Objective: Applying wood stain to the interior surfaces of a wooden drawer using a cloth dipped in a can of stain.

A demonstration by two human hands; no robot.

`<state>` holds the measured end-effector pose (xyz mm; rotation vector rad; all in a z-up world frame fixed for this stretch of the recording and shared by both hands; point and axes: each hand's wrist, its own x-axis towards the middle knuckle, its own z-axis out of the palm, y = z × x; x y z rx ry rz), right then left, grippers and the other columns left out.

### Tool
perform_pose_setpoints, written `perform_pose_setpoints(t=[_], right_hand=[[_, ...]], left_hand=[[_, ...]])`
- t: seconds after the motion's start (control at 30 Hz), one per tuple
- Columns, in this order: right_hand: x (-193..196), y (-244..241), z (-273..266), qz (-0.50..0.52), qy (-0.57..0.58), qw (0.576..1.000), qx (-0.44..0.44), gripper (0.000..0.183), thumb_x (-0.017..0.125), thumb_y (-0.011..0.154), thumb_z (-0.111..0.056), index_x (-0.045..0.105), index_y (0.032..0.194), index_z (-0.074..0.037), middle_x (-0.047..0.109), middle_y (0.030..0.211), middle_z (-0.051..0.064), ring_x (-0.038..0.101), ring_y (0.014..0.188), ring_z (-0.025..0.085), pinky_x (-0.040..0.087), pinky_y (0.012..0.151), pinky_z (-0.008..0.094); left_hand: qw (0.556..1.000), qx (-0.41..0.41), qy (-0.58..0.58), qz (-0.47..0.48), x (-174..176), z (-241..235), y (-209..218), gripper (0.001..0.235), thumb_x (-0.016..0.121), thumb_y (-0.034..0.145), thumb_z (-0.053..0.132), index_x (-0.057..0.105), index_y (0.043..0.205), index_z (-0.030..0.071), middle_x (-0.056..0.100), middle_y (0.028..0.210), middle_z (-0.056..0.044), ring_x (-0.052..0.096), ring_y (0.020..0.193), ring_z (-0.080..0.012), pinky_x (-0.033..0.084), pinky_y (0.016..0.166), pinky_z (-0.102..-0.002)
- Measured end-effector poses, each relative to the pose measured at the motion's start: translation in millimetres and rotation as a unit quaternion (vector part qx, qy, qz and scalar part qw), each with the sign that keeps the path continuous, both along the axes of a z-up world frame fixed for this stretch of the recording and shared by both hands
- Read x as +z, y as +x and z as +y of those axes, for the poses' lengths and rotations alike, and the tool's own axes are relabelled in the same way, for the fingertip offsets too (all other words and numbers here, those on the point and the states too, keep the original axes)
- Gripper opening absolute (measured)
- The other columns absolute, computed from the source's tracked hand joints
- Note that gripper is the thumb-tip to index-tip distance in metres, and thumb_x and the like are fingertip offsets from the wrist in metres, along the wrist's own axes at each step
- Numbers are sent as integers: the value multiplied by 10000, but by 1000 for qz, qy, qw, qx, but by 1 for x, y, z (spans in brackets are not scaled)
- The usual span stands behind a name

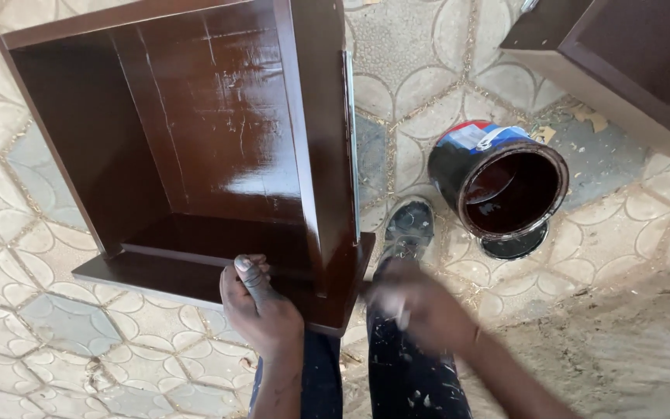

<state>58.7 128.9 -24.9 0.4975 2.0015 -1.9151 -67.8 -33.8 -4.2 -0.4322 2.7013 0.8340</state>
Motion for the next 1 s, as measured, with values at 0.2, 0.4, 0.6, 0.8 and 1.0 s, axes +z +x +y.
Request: perform_pose_setpoints(t=[0.2,0.4,0.6,0.8,1.0], right_hand=[[-146,-23,32,-250,42,964,86,516,469,875,143,757,1179,-158,739,1185,109,715,794,203,583,583,288],[-306,-31,-13,-285,-31,907,308,211,556,935,-230,679,1089,-156,677,1049,36,579,881,177,522,828,356],[-129,-97,51,-464,-68,836,285,388,618,928,-7,652,1304,-91,599,1428,123,651,807,208,539,633,282],[-94,-70,37,-413,31,870,269,492,500,845,-46,753,1184,-299,745,1267,29,691,1083,239,529,861,362],[-21,-57,14,-319,-66,930,172,236,673,811,-98,826,957,-203,850,1012,-12,795,931,151,599,866,336]], left_hand=[[999,35,7,-31,-4,-3,2,600,322,1059,530,682,962,61,652,905,-71,641,847,-197,526,732,-353],[1000,22,-4,-21,-8,-5,1,546,350,1081,470,702,962,69,662,876,-56,650,823,-178,515,724,-319],[999,18,27,-17,-6,-4,1,493,349,1100,391,685,971,54,645,910,-67,658,848,-180,525,749,-311],[1000,-15,-11,7,-7,-5,3,525,349,1090,448,682,951,67,649,890,-66,628,836,-216,498,709,-370],[1000,1,-22,-12,1,-1,-1,438,379,1092,388,673,932,104,674,902,-34,652,855,-208,488,751,-375]])
